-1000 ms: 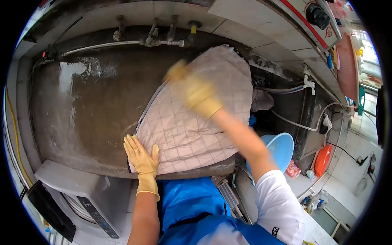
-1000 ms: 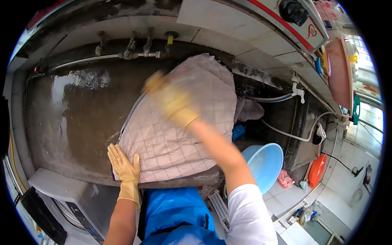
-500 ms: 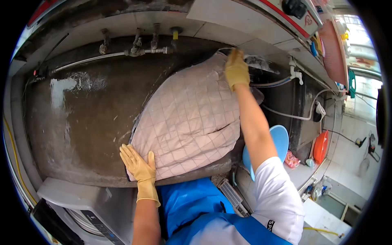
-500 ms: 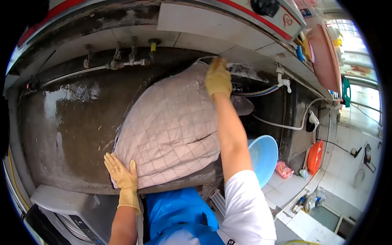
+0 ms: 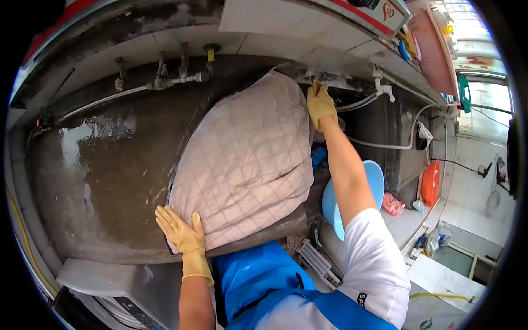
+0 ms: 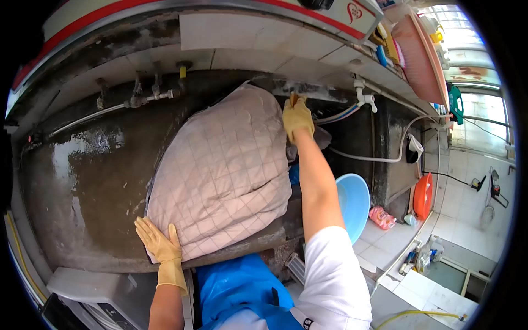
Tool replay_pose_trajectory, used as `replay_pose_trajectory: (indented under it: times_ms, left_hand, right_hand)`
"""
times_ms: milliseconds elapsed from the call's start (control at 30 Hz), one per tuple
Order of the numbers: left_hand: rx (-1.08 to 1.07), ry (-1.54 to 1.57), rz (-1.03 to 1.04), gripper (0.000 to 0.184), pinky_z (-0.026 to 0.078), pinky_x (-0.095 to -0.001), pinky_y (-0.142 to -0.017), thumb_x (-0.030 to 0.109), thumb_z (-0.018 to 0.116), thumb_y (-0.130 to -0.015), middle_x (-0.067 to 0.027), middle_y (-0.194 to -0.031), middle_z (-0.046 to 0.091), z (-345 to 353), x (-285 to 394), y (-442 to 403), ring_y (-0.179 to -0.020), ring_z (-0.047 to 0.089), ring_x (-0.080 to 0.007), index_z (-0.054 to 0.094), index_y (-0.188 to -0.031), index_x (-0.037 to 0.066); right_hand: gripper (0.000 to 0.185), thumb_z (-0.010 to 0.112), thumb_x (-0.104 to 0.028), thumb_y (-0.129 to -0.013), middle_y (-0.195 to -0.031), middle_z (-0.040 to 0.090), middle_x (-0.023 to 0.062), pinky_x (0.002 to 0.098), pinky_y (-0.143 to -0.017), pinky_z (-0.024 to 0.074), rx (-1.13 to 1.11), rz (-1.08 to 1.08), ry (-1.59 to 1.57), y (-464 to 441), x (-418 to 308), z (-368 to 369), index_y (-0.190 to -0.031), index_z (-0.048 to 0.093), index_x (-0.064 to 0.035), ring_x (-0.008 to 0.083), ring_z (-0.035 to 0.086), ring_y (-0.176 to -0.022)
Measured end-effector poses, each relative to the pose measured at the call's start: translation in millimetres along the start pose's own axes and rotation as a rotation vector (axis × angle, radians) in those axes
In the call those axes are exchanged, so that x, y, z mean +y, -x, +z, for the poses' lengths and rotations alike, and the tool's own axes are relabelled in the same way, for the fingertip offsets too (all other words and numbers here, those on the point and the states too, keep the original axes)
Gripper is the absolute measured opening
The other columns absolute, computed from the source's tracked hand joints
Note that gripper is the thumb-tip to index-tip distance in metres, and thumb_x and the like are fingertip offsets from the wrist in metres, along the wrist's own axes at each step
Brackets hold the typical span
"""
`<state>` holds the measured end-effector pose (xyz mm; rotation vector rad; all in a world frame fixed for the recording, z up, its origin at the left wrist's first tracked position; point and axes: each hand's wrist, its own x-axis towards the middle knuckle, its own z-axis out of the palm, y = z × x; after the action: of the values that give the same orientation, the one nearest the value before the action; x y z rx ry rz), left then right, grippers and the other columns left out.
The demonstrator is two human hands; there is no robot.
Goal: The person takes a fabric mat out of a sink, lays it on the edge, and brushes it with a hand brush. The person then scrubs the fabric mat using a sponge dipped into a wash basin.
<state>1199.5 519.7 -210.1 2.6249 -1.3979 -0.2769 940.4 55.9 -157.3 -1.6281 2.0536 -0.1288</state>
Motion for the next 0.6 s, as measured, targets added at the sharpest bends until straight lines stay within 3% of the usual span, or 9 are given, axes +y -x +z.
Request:
replay_pose_trajectory:
  times_ms: [67,133,167,233,300,400,433,500,600]
  left_hand:
    - [0.009,-0.01,-0.013,0.089,0.015,-0.0563,-0.133,0.045,0.06,-0.105,-0.0365,-0.172,0.022,-3,5,-4,-0.16,0.02,-0.0523,0.029,-0.161,-0.016]
    - [0.012,-0.023,0.015,0.085,0.015,-0.0561,-0.133,0.043,0.057,-0.107,-0.0363,-0.172,0.022,0,0,1,-0.161,0.02,-0.0517,0.027,-0.163,-0.015]
    - [0.015,-0.02,0.026,0.085,0.015,-0.0561,-0.133,0.043,0.057,-0.107,-0.0363,-0.172,0.022,2,0,1,-0.161,0.02,-0.0517,0.027,-0.163,-0.015]
    - [0.016,-0.028,0.015,0.085,0.015,-0.056,-0.133,0.043,0.057,-0.107,-0.0364,-0.172,0.021,4,-2,2,-0.161,0.02,-0.0518,0.027,-0.163,-0.014]
    - [0.03,-0.045,0.041,0.085,0.015,-0.056,-0.133,0.043,0.056,-0.107,-0.0367,-0.172,0.021,7,-4,0,-0.161,0.02,-0.0517,0.028,-0.163,-0.014]
    - [0.005,-0.033,0.004,0.086,0.014,-0.0559,-0.133,0.043,0.057,-0.107,-0.0362,-0.172,0.021,2,0,1,-0.161,0.019,-0.0513,0.027,-0.163,-0.014]
    - [0.007,-0.034,0.005,0.088,0.015,-0.0572,-0.133,0.045,0.059,-0.105,-0.0368,-0.171,0.023,2,0,0,-0.16,0.02,-0.0525,0.029,-0.162,-0.015]
    - [0.017,-0.033,0.008,0.091,0.016,-0.0585,-0.132,0.048,0.062,-0.104,-0.0375,-0.17,0.025,3,0,-5,-0.159,0.021,-0.0537,0.03,-0.161,-0.016]
    - [-0.007,0.028,-0.047,0.095,0.018,-0.0595,-0.132,0.048,0.069,-0.099,-0.0365,-0.169,0.028,-4,8,-3,-0.158,0.025,-0.0539,0.033,-0.16,-0.015]
  right_hand:
    - [0.056,0.051,-0.02,-0.107,-0.155,0.053,0.0298,0.0538,-0.102,0.0544,0.487,-0.859,0.759,-7,34,56,-0.155,0.042,0.0075,0.0464,0.063,-0.131]
    - [0.049,0.05,-0.02,-0.108,-0.133,0.064,0.0309,0.0531,-0.09,0.0587,0.03,-0.873,0.424,91,-33,79,-0.151,0.048,0.002,0.0446,0.071,-0.11]
    - [0.048,0.049,-0.029,-0.109,-0.122,0.069,0.0291,0.0543,-0.085,0.0598,-0.199,-0.548,0.188,145,-82,78,-0.149,0.051,-0.0019,0.0434,0.073,-0.101]
    - [0.051,0.051,-0.036,-0.108,-0.113,0.072,0.0261,0.0548,-0.08,0.0604,-0.231,-0.61,0.26,179,-100,102,-0.146,0.053,-0.0022,0.0428,0.074,-0.093]
    - [0.046,0.056,-0.032,-0.105,-0.111,0.072,0.027,0.056,-0.077,0.0607,-0.539,-1.092,0.129,180,-109,97,-0.138,0.058,-0.0003,0.041,0.075,-0.094]
    - [0.044,0.065,-0.02,-0.097,-0.114,0.071,0.023,0.0509,-0.085,0.0605,-0.181,-0.823,0.557,62,0,76,-0.135,0.061,0.0006,0.036,0.074,-0.103]
    - [0.051,0.053,-0.015,-0.101,-0.11,0.072,0.0229,0.0458,-0.082,0.0603,-0.188,-0.476,0.559,13,32,48,-0.149,0.051,0.0036,0.0364,0.072,-0.097]
    - [0.056,0.049,-0.034,-0.112,-0.146,0.062,0.0298,0.0473,-0.114,0.0473,-0.018,0.255,0.304,-6,62,-13,-0.153,0.045,0.0036,0.0418,0.061,-0.137]
    - [0.071,0.048,-0.047,-0.112,-0.163,0.048,0.0254,0.045,-0.12,0.0414,0.03,-0.044,0.029,22,70,-24,-0.163,0.033,-0.0001,0.0417,0.047,-0.15]
